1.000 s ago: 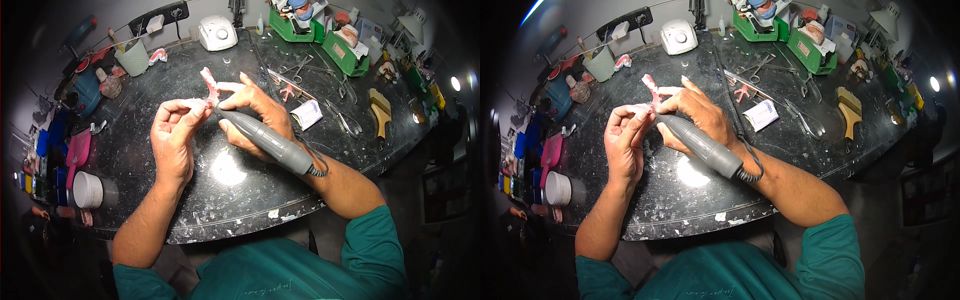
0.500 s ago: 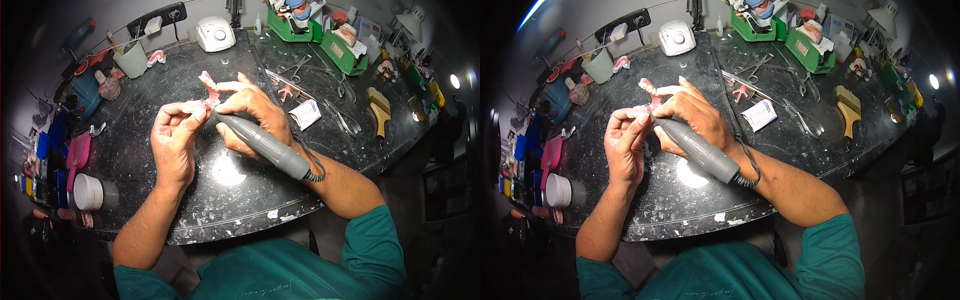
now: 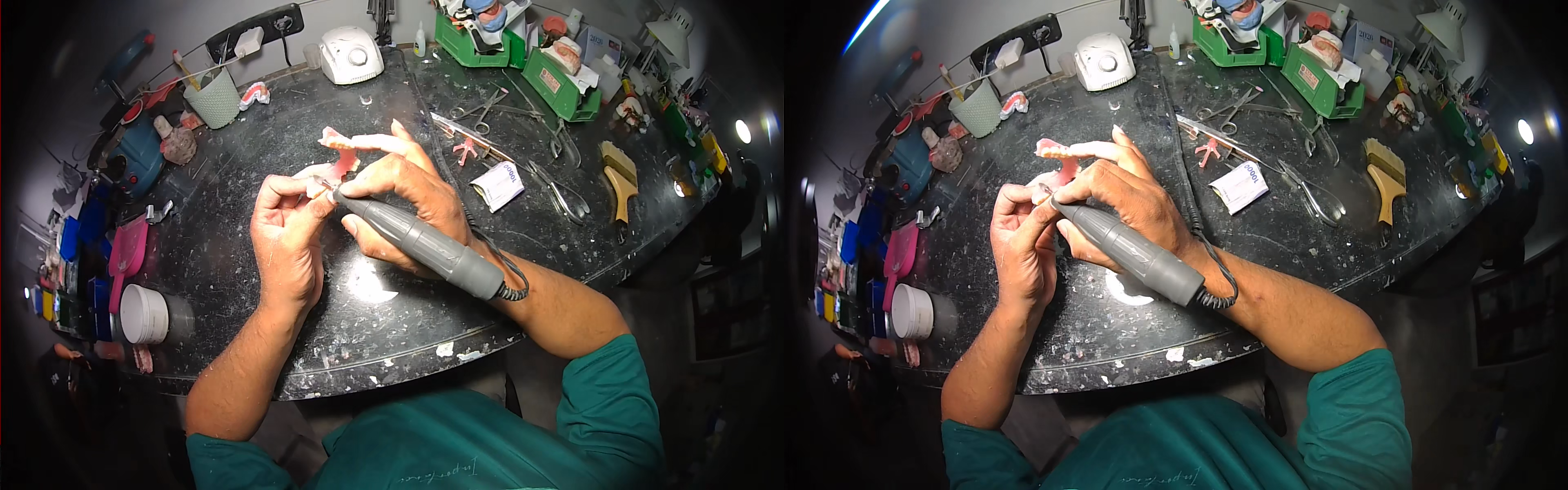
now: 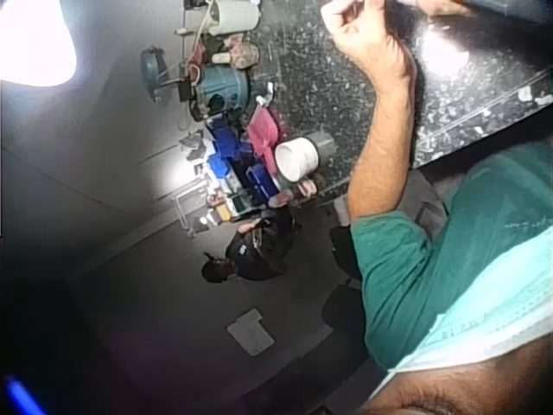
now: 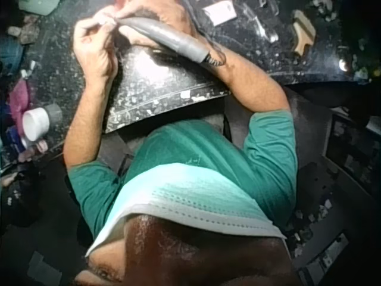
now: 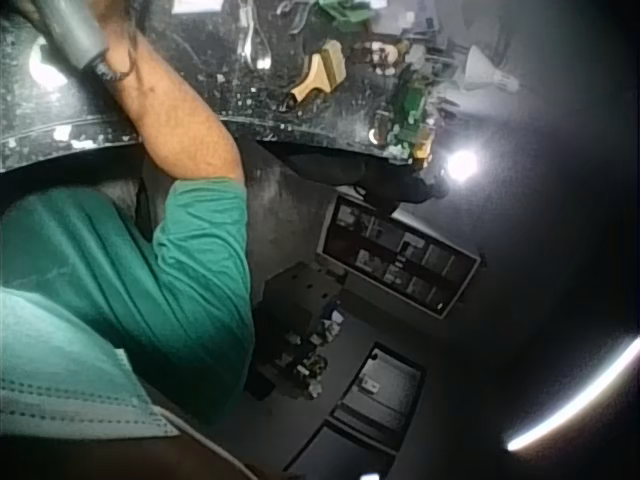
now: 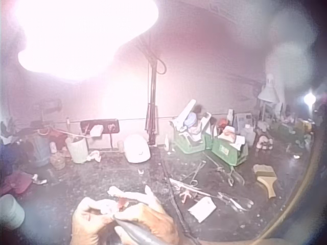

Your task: The person uses a rotary grinding tool to shape and smooth a pink denture base held in their left hand. They systematically grind the edges and inner surfaces of the denture, rotating it to access different areas. The person briefly sets the denture down to adjust the tool before resuming the shaping process.

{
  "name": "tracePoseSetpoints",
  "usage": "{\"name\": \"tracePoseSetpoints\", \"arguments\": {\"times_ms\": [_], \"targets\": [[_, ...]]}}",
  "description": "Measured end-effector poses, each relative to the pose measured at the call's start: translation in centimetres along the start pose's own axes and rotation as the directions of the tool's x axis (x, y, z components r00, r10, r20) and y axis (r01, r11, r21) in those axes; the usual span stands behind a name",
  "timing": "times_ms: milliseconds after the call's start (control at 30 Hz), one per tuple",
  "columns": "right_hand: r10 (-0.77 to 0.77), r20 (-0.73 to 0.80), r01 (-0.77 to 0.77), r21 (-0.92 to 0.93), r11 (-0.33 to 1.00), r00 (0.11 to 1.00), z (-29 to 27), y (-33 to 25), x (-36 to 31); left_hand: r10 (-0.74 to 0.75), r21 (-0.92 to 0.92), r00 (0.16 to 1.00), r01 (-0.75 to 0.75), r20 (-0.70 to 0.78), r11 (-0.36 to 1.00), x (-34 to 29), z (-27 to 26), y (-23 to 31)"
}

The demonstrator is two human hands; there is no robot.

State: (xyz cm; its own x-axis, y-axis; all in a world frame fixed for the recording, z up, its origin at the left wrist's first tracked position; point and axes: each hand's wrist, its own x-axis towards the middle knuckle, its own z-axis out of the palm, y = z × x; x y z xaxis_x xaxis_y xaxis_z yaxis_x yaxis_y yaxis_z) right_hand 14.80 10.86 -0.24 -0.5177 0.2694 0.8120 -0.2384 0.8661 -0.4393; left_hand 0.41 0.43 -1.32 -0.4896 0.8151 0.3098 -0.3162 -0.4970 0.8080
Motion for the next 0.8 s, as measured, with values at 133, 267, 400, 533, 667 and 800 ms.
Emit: {"name": "tracePoseSetpoints", "arguments": {"times_ms": [133,267,400,533,667,800], "targets": [[-0.003,-0.012,0.003,-0.018,1.000,1.000,0.38,0.40,-0.33,0.000,0.027,1.000,0.000,-0.010,1.000,0.08,-0.40,-0.61],[-0.011,0.012,0.010,0.038,0.999,1.000,0.33,-0.14,-0.05,0.002,0.003,1.000,-0.003,0.004,1.000,0.02,-0.59,-0.49],[-0.007,0.034,0.006,0.041,0.999,0.999,0.18,-0.10,-0.10,0.009,-0.004,1.000,-0.009,0.009,1.000,-0.01,-0.42,-0.50],[-0.015,0.030,0.013,0.053,0.999,0.999,0.34,0.06,-0.20,0.013,0.008,1.000,-0.013,0.013,1.000,0.02,-0.73,-0.69],[-0.005,0.026,0.004,0.035,0.999,1.000,0.33,-0.22,-0.15,0.026,0.016,1.000,-0.026,0.017,1.000,0.06,-0.58,-0.64],[0.004,0.023,-0.004,0.029,1.000,1.000,0.31,-0.40,-0.21,0.064,0.048,0.998,-0.065,0.028,0.997,0.10,-0.57,-0.67]]}}
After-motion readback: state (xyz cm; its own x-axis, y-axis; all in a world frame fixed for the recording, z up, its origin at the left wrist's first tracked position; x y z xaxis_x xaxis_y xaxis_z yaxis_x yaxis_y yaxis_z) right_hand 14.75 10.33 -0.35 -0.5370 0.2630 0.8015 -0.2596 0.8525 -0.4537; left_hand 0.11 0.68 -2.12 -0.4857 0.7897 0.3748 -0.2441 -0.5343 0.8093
